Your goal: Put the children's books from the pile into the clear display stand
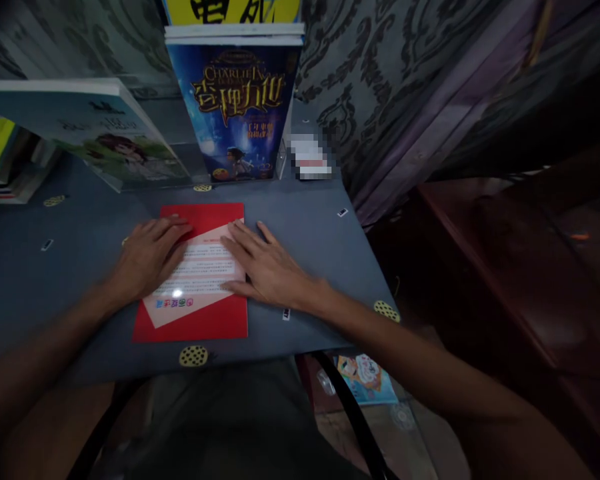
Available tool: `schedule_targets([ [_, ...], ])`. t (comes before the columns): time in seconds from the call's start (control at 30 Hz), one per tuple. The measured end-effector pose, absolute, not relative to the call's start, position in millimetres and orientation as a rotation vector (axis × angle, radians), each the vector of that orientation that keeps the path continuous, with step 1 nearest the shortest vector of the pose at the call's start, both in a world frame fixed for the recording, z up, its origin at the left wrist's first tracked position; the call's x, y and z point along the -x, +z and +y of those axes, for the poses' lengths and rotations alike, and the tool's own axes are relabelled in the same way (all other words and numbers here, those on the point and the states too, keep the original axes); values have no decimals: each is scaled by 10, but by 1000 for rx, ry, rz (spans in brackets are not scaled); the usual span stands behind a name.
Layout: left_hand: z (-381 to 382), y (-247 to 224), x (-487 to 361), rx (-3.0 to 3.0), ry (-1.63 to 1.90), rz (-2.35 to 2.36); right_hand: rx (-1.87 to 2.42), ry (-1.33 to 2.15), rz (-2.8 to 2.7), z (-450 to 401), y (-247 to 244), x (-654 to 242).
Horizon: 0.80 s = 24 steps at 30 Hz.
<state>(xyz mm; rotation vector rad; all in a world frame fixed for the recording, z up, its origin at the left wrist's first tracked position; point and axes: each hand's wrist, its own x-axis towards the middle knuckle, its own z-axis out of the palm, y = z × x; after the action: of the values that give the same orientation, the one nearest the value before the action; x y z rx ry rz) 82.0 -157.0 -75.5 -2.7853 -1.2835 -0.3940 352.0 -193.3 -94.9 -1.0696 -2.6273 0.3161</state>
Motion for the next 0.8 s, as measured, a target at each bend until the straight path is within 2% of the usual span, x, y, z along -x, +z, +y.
schedule_targets([
  [0.2,-1576,-774,-814,2773,-410,-1272,893,399,-2733,-2408,-875,-3366],
  [0.4,-1588,-738,-824,2735,-341,-1232,863,452,-2756,-2493,-767,-3366],
  [0.57,-1729,-640,-862,2717,-257,-1152,907,585,-2548,-2097,-750,-3598],
  [0.7,-2118,-586,-1027,2893,-323,-1040,1061,540,-2444,-1538,-845,-3682],
  [0.8,-2426,-616,-1171,2990,-245,-874,1106,497,-2409,-1194,-934,-3620],
])
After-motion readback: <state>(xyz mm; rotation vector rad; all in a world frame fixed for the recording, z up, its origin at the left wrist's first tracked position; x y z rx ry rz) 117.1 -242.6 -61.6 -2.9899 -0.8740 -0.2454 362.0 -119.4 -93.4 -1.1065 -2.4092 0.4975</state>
